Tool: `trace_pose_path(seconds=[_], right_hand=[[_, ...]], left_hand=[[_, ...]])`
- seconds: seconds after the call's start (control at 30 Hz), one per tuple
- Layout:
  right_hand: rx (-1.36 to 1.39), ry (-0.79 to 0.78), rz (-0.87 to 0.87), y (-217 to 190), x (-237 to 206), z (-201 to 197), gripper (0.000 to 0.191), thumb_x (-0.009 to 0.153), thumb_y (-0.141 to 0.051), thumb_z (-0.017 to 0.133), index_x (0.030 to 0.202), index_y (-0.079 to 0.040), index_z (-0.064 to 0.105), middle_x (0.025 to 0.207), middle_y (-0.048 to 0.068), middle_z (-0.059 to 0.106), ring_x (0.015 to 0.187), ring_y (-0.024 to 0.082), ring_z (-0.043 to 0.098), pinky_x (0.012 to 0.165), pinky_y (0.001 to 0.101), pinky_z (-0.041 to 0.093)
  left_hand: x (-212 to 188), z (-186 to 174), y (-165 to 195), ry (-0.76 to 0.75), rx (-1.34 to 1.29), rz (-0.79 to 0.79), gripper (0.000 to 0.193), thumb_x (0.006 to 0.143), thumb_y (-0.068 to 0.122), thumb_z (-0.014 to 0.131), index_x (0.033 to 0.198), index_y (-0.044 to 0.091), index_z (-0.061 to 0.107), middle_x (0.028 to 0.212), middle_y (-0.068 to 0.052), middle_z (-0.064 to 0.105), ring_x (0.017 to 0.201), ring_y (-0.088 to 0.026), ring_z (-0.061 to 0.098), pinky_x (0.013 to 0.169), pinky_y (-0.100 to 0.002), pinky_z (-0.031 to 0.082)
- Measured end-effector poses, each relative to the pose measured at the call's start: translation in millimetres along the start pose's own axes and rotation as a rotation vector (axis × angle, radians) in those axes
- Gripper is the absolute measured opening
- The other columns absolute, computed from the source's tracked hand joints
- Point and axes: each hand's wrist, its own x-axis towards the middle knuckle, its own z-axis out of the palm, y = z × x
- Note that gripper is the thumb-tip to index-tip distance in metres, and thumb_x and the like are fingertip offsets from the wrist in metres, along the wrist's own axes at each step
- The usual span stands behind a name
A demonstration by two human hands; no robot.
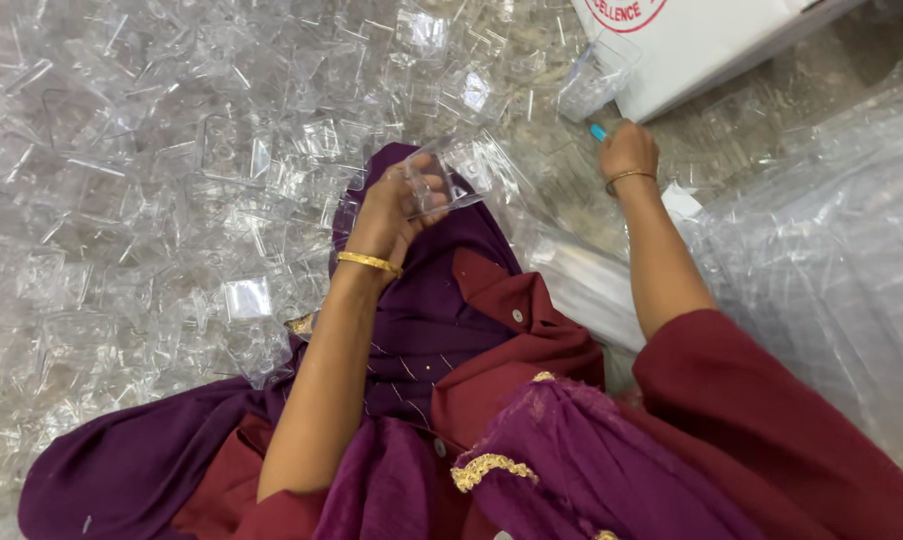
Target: The person sits on the floor among piles of clear plastic boxes and uses a small utility knife to trim excess plastic from box edges. They work through boxes one at a time, occasionally stacking finished boxes and handling a large plastic-wrapped bundle of boxes.
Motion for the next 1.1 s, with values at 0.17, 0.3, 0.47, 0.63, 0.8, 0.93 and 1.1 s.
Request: trace_pose_path(seconds=[0.17, 0.3, 0.47, 0.63, 0.8, 0.93, 1.1], right_hand=[[-0.263, -0.140, -0.016, -3, -11, 28, 0.019, 0.088, -0.007, 0.065, 0.103, -0.011, 0.076, 0.109, 0.019, 0.072, 0.105, 0.039, 0.068, 0.093, 0.0584, 0.048], [-0.020, 0.050, -0.298, -21, -52, 21, 0.029, 0.091, -0.005, 0.062, 0.118, -0.011, 0.070, 0.109, 0.023, 0.069, 0.099, 0.043, 0.066, 0.083, 0.0526, 0.051], [0.660, -0.042, -0.332, -72, -107, -41, 0.041, 0.105, -0.008, 0.048, 0.147, -0.006, 0.048, 0.092, 0.007, 0.071, 0.079, 0.025, 0.064, 0.073, 0.0384, 0.050], [0.899, -0.027, -0.307, -135, -155, -94, 0.033, 0.109, -0.018, 0.058, 0.139, -0.005, 0.051, 0.080, 0.003, 0.063, 0.058, 0.008, 0.059, 0.051, 0.0260, 0.046], [0.943, 0.005, -0.603, -160, -180, -114, 0.020, 0.109, -0.020, 0.068, 0.117, -0.002, 0.065, 0.095, 0.005, 0.066, 0.068, 0.008, 0.064, 0.059, 0.0246, 0.049], [0.937, 0.044, -0.536, -165, -181, -115, 0.021, 0.100, -0.020, 0.077, 0.108, -0.001, 0.076, 0.081, 0.003, 0.070, 0.059, 0.007, 0.060, 0.053, 0.0245, 0.044], [0.875, 0.175, -0.504, -171, -176, -105, 0.018, 0.100, -0.018, 0.078, 0.107, -0.002, 0.077, 0.076, 0.004, 0.069, 0.059, 0.007, 0.061, 0.053, 0.0245, 0.043]], left_hand=[[0, 5, -5, 0.114, 0.057, 0.185, 0.033, 0.105, 0.014, 0.044, 0.136, 0.008, 0.052, 0.113, -0.007, 0.067, 0.094, -0.015, 0.066, 0.081, -0.035, 0.059], [3, 6, 5, 0.080, 0.010, 0.328, 0.032, 0.111, 0.028, 0.036, 0.130, 0.008, 0.053, 0.114, -0.012, 0.069, 0.094, -0.018, 0.067, 0.079, -0.034, 0.061], [6, 11, 32, 0.106, -0.114, 0.363, 0.016, 0.106, 0.017, 0.054, 0.114, 0.006, 0.046, 0.123, -0.015, 0.070, 0.105, -0.022, 0.070, 0.087, -0.039, 0.065], [-8, 13, 52, 0.119, -0.332, 0.480, 0.020, 0.102, 0.024, 0.061, 0.114, 0.008, 0.059, 0.108, -0.012, 0.069, 0.097, -0.020, 0.067, 0.087, -0.040, 0.063], [-17, 13, 59, 0.186, -0.393, 0.497, 0.025, 0.100, 0.028, 0.065, 0.098, 0.004, 0.064, 0.087, -0.008, 0.066, 0.080, -0.019, 0.067, 0.081, -0.041, 0.067], [-16, 17, 52, 0.161, -0.282, 0.617, 0.029, 0.105, 0.029, 0.062, 0.094, 0.003, 0.066, 0.082, -0.008, 0.068, 0.071, -0.016, 0.065, 0.071, -0.034, 0.060], [-15, 22, 45, 0.100, -0.224, 0.685, 0.032, 0.109, 0.030, 0.058, 0.094, 0.003, 0.066, 0.082, -0.008, 0.068, 0.070, -0.014, 0.065, 0.068, -0.031, 0.058]])
